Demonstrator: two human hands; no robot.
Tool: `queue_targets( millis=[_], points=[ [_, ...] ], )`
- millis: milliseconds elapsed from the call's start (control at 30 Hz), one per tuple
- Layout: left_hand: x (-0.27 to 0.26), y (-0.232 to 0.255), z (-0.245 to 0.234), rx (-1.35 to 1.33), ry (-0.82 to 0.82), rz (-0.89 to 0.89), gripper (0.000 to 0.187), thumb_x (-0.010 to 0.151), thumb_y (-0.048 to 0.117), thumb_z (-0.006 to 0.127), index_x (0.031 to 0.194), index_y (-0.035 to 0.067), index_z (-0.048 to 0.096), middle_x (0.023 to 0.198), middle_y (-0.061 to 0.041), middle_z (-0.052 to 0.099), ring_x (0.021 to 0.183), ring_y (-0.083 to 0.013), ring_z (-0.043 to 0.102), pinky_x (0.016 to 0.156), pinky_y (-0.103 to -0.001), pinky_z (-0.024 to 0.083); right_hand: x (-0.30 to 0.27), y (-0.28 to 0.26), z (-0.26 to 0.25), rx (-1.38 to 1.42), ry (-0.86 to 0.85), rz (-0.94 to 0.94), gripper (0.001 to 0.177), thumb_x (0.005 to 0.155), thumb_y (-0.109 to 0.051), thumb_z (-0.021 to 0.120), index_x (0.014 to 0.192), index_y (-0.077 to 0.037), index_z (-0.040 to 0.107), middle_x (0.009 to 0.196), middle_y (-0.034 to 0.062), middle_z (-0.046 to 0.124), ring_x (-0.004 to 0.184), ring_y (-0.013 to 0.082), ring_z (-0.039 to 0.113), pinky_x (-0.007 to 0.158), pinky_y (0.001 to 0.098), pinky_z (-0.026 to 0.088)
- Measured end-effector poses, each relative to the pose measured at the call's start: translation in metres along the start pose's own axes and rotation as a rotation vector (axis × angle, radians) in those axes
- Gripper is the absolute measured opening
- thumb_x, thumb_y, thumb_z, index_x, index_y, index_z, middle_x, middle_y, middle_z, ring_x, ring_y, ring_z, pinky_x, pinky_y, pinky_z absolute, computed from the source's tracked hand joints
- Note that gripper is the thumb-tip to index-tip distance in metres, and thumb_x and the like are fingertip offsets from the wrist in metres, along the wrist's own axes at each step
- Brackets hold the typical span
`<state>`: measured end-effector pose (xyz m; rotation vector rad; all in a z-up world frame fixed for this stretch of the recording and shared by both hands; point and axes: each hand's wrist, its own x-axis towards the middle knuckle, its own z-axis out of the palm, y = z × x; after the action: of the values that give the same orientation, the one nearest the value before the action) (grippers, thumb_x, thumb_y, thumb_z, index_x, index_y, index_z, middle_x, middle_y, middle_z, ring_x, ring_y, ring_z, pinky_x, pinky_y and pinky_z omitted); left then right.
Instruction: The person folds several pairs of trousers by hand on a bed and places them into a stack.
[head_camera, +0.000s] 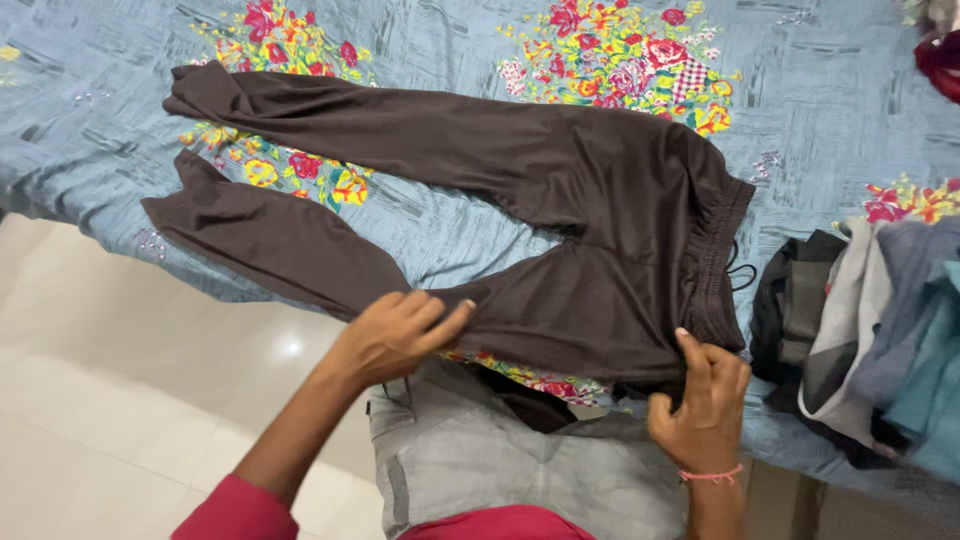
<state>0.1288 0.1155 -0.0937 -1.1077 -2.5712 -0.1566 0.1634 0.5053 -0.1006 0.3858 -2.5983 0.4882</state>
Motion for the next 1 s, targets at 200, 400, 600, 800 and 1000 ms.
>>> queue_targets(
  millis=[200, 400, 600, 800, 1000],
  points=[
    [-0.005, -0.018, -0.022, -0.185, 0.264, -0.476, 0.043, 0.066, 0.0, 0.068, 0.108, 0.006, 0.071, 0.107, -0.012, 0.065, 0.096, -0.0313, 0.065, 0.08, -0.04, 0.053, 0.001, 0.013, 0.005, -0.104, 0.188, 0.069, 0.046, 0.08, 0.01, 0.064, 0.122, -0.009, 0.064, 0.115, 0.0128, 0.066, 0.103, 0.0363, 0.066, 0.1, 0.0439, 0.05],
    [0.041, -0.049, -0.037, -0.602, 0.378, -0.81, 0.051, 0.061, -0.016, 0.051, 0.104, 0.003, 0.07, 0.111, -0.013, 0.067, 0.094, -0.0303, 0.068, 0.086, -0.04, 0.055, 0.052, 0.043, 0.053, 0.75, 0.557, 0.501, 0.026, 0.104, 0.008, 0.064, 0.129, 0.0, 0.063, 0.122, 0.0072, 0.066, 0.111, 0.0156, 0.065, 0.102, 0.0272, 0.053],
    [0.094, -0.14, 0.004, -0.342, 0.493, -0.587, 0.036, 0.075, -0.014, 0.06, 0.105, 0.004, 0.068, 0.109, -0.015, 0.069, 0.107, -0.0357, 0.067, 0.096, -0.043, 0.053, 0.147, 0.095, 0.039, 0.312, 0.241, 0.362, 0.041, 0.088, -0.002, 0.061, 0.129, 0.002, 0.063, 0.105, 0.012, 0.06, 0.085, 0.0214, 0.052, 0.082, 0.0301, 0.045],
    [0.144, -0.169, 0.065, -0.178, 0.395, -0.685, 0.045, 0.079, 0.003, 0.075, 0.123, 0.004, 0.066, 0.124, -0.02, 0.063, 0.115, -0.0405, 0.058, 0.096, -0.05, 0.046, 0.219, 0.131, 0.093, -0.222, 0.1, 0.246, 0.078, 0.069, -0.008, 0.071, 0.144, 0.006, 0.055, 0.12, 0.0315, 0.055, 0.108, 0.0513, 0.049, 0.093, 0.062, 0.039],
    [0.083, -0.152, 0.09, 0.029, 0.29, -0.744, 0.042, 0.09, 0.013, 0.072, 0.13, 0.006, 0.065, 0.135, -0.016, 0.06, 0.125, -0.0342, 0.055, 0.104, -0.05, 0.04, 0.197, 0.062, 0.119, -0.018, 0.173, 0.055, 0.054, 0.084, -0.001, 0.068, 0.137, -0.003, 0.059, 0.131, 0.0219, 0.055, 0.129, 0.0403, 0.052, 0.118, 0.0535, 0.04]
  ],
)
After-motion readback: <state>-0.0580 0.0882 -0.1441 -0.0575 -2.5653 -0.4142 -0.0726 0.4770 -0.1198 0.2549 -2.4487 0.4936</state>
